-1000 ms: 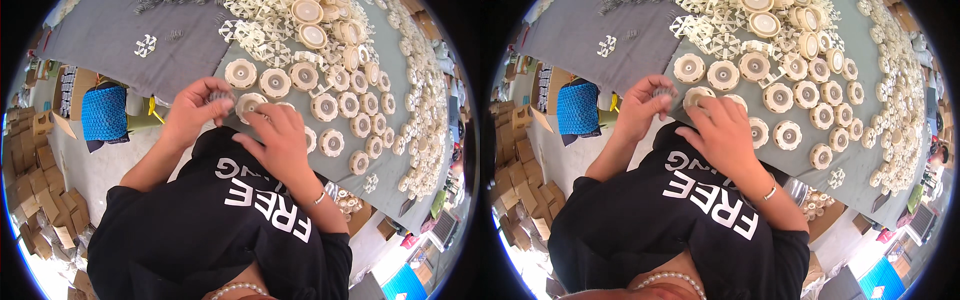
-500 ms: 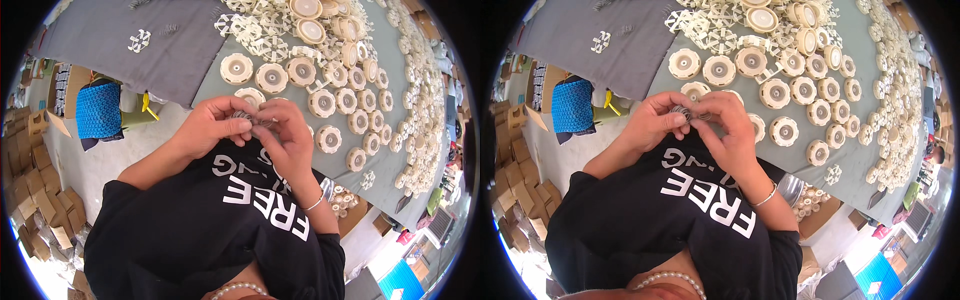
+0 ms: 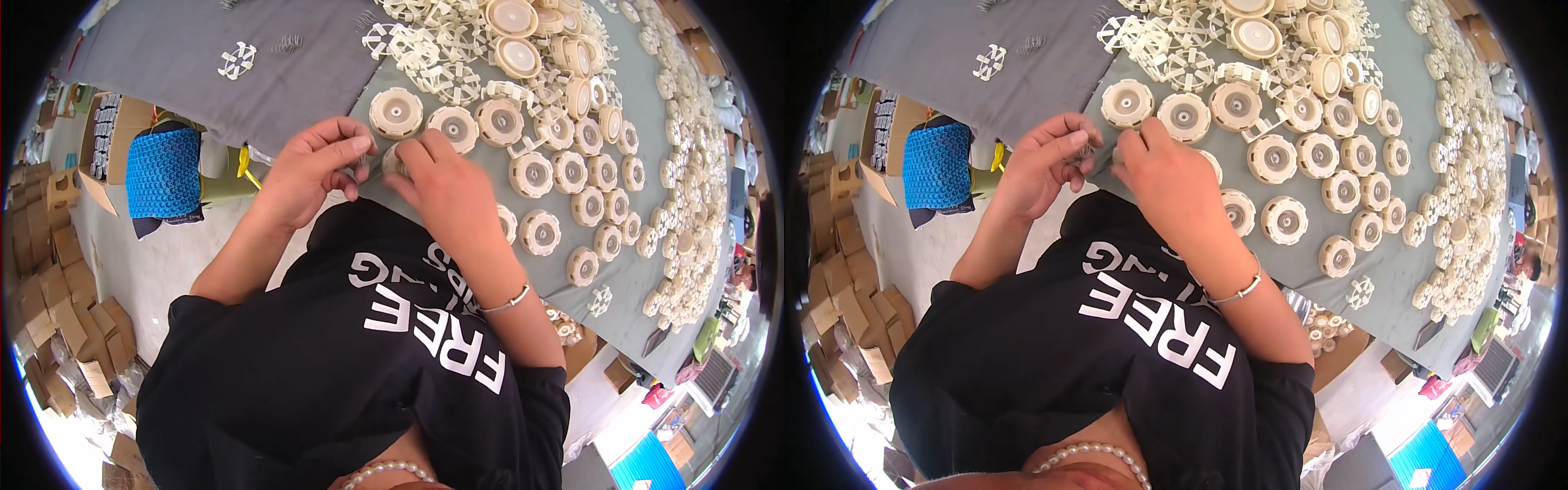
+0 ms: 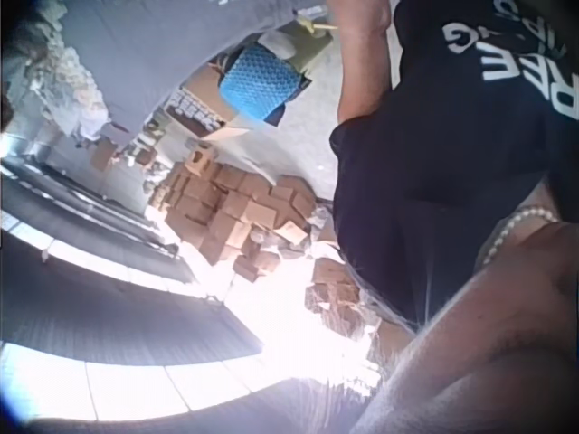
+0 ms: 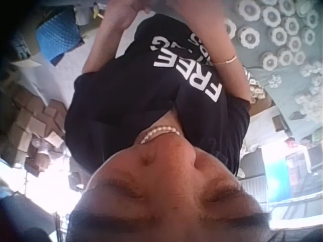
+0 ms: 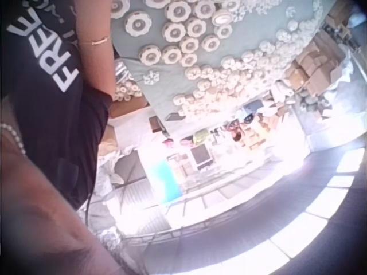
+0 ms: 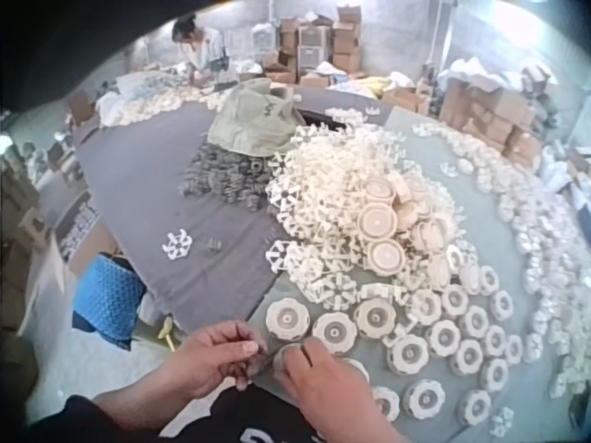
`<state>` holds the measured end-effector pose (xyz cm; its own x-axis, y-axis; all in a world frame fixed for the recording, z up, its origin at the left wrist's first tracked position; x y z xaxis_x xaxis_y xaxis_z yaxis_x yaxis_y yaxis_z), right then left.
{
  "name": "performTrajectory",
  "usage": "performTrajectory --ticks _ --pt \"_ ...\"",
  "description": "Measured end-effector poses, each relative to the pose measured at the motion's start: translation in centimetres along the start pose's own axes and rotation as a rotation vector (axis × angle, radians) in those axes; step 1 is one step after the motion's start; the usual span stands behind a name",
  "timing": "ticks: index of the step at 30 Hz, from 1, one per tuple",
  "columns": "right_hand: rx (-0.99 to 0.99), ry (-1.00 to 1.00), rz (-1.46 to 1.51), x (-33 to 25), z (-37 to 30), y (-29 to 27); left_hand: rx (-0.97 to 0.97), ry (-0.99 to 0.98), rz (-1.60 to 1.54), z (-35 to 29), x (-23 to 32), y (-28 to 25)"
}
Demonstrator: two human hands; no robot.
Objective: The person assembles small white plastic components by hand. They insert metal springs into circular plastic bases and then attach cross-shaped plastic pieces to the top of each base. The person works at a table covered with piles of these parts and places the finished assemblies into a metal tray.
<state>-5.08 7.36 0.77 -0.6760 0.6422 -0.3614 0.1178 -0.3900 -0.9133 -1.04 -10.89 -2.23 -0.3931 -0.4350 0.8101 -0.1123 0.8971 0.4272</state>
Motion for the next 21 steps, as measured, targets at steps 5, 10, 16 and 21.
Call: performTrajectory --ticks 5,10,16,21 --pt "0.066 -0.022 0.135 0.1 0.0 -0.2 -0.032 0.022 -0.102 0.3 -0.4 0.0" --pt "0.137 -0.007 0.200 -0.1 -0.5 -1.5 -0.082 0.107 -0.051 0.0 0.3 0.2" --pt "0.068 0.368 1.177 0.3 -1.1 -0.7 -0.129 0.386 0.060 -1.0 0.3 2.2" --pt "0.253 0.092 0.798 0.5 -1.2 -2.0 -0.029 0.235 -0.027 -1.2 0.0 2.5"
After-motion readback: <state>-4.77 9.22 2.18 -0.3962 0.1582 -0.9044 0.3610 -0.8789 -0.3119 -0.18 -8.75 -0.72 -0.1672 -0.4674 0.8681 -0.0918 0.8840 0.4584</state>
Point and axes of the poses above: each hand's wrist, its own z-axis towards the middle knuckle, its own y-axis out of the palm, x = y × z, the point moved 4 cm from there along z, towards the middle knuckle, and after that the axes turned 5 degrees about -z, right-handed, at the moved point
